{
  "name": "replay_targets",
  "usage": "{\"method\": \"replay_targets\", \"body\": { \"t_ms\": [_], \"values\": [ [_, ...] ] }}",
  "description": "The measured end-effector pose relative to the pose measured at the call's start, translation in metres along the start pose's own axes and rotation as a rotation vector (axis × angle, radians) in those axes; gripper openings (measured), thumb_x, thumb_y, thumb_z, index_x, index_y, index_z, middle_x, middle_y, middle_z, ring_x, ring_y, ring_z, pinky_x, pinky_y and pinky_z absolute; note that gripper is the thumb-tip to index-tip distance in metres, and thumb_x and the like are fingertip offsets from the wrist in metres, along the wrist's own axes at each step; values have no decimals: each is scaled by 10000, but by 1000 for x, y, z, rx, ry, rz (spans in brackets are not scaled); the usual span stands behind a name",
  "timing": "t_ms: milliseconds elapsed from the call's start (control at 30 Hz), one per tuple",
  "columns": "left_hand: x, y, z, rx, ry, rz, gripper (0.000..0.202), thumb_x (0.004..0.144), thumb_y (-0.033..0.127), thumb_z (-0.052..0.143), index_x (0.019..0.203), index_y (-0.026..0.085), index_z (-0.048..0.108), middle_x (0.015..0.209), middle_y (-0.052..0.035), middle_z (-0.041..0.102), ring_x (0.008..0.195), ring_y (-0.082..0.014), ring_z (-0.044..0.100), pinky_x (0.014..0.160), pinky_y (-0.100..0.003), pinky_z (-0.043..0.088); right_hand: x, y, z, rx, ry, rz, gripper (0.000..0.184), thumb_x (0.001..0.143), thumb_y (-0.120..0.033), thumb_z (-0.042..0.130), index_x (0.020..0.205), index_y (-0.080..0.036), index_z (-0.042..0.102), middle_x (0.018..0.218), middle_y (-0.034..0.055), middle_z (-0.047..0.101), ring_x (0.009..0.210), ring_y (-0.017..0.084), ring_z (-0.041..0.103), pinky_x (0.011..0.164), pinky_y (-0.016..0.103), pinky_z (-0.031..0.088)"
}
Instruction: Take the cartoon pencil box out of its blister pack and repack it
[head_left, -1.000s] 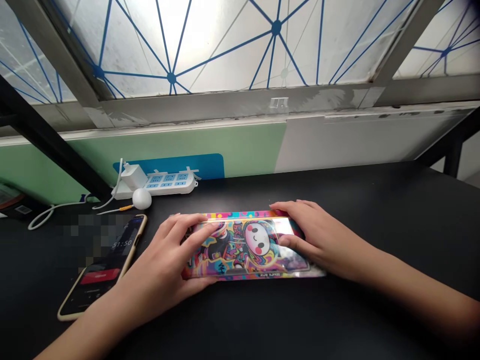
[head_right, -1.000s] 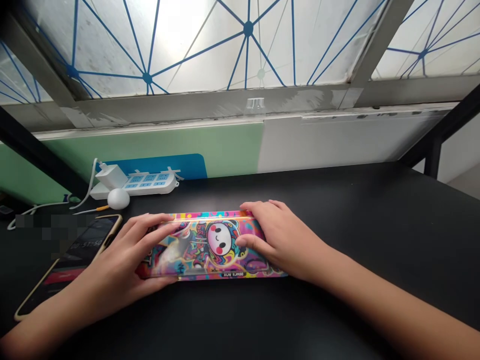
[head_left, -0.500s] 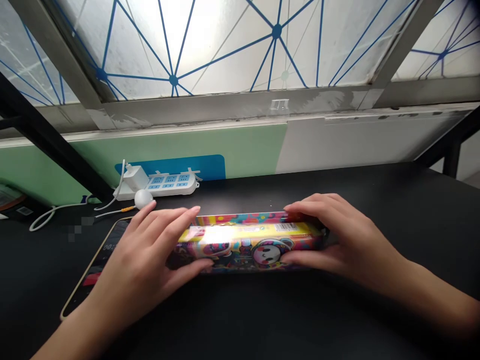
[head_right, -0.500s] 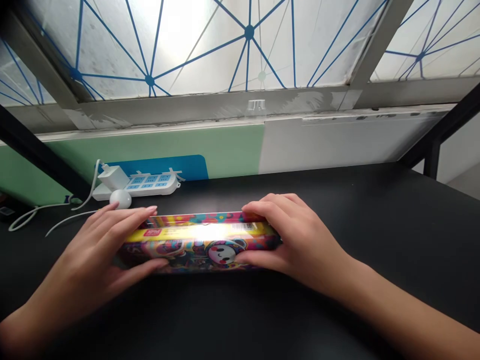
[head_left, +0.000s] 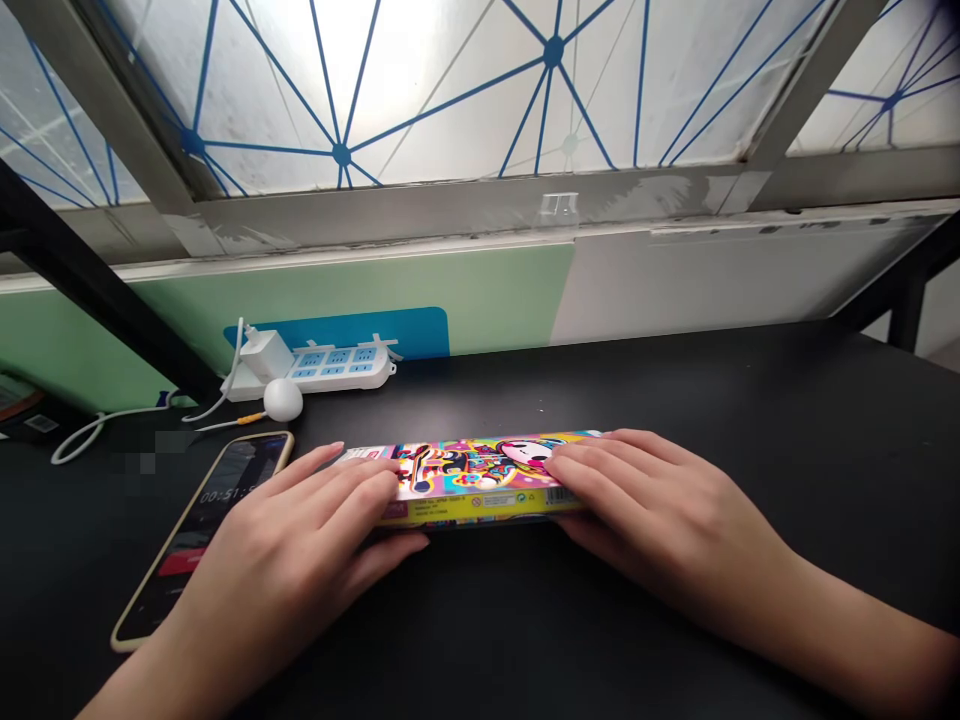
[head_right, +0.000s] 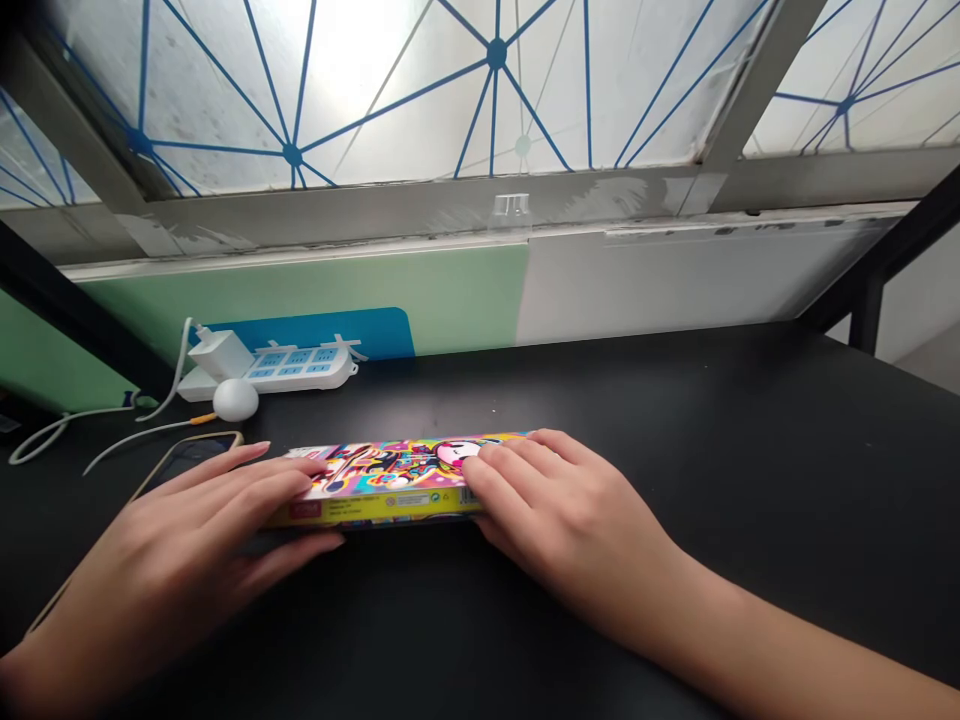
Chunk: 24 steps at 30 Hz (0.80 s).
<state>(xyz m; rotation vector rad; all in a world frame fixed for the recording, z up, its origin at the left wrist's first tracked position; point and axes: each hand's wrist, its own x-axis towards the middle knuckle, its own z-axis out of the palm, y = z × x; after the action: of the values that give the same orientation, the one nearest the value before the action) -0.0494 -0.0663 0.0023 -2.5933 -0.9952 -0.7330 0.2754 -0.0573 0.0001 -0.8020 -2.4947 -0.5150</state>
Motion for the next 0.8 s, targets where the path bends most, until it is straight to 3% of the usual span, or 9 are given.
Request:
{"method": "replay_targets", "body": {
  "t_ms": [200,300,433,500,600,800],
  "values": [
    [0,-5,-3,-51,-118,-66,304,928,416,665,1178,244,655,1104,-82,789,915,-312,752,895,-497,571,1,-3,4,-24,-35,-47,239,1016,-166,492,1180,-122,661,1057,112,791,921,276,732,779,432,546],
    [-2,-5,1,-124,-238,-105,422,926,438,666,1308,262,629,1312,-100,714,1191,-365,662,945,-504,578,0,-4,8,-29,-72,-44,248,1019,-182,511,1191,-110,676,1096,119,785,963,294,726,800,444,553],
    [-9,-2,12,-162,-388,-180,685,944,441,655,1566,310,399,1630,-86,428,1522,-406,325,1106,-589,480,-3,-8,14,-37,-119,-103,305,1035,-157,468,1268,-94,656,1239,138,748,1114,324,697,898,477,554],
    [-12,-1,16,-132,-440,-203,771,953,451,645,1622,322,285,1681,-83,329,1558,-413,222,1157,-661,384,-4,-10,18,-39,-123,-139,339,1036,-139,446,1311,-78,635,1314,153,715,1179,334,673,942,489,551],
    [-13,-2,18,-108,-486,-212,819,963,510,624,1644,325,208,1706,-86,256,1563,-397,211,1202,-688,274,-5,-13,23,-6,-129,-128,344,1023,-143,472,1320,-82,636,1357,151,692,1210,335,660,970,490,554],
    [-9,-5,16,-87,-532,-256,890,933,708,542,1646,286,217,1720,-122,182,1569,-390,187,1208,-658,279,-3,-13,20,133,-176,-56,392,1027,-360,542,1323,-122,641,1380,126,684,1254,341,639,995,504,559]
  ]
}}
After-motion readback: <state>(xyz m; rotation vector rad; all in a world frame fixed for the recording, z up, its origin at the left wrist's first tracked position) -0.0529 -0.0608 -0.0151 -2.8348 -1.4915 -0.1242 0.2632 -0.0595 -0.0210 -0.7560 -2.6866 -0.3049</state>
